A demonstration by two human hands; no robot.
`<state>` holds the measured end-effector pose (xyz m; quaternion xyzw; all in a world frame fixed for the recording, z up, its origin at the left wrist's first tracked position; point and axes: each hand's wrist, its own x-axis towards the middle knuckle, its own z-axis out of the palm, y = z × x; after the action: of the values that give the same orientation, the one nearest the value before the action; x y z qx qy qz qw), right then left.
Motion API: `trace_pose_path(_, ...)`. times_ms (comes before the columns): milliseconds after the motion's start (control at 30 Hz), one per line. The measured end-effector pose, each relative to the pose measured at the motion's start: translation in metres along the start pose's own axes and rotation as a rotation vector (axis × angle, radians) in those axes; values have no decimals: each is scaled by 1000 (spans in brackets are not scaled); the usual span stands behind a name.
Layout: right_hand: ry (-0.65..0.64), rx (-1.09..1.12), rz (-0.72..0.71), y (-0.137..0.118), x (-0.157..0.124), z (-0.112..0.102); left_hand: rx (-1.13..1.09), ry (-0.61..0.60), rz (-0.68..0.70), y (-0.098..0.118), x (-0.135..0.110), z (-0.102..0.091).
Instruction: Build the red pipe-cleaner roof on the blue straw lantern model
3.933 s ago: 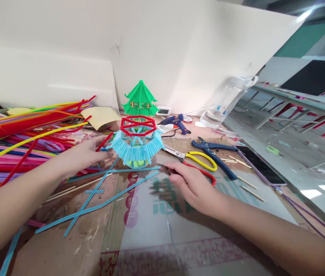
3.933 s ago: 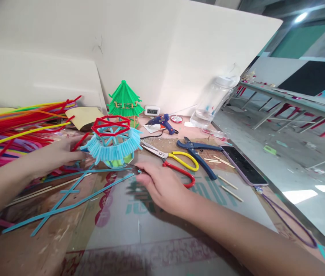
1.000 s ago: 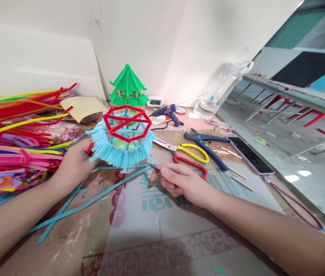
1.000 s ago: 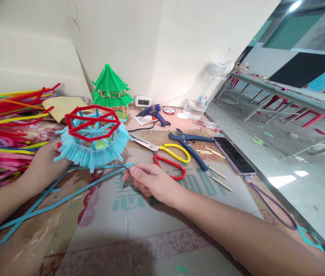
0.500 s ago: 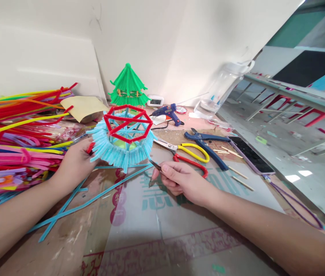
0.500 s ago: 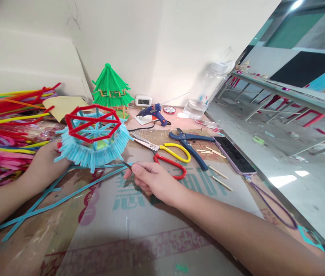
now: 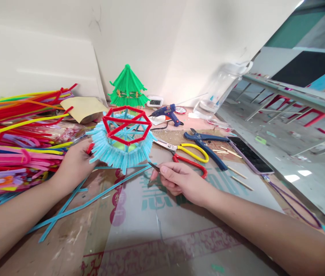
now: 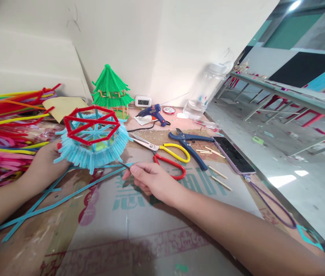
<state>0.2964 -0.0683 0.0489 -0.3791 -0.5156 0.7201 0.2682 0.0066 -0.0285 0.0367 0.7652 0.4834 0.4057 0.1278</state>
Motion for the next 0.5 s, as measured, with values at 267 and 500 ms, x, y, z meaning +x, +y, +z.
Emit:
trace_pose_path(267, -2, 1, -13, 1, -2, 2, -10, 6, 11, -3, 0, 2)
trace_pose_path(500, -15, 61, -1, 2, 1, -2, 13, 6, 29, -4, -1, 1)
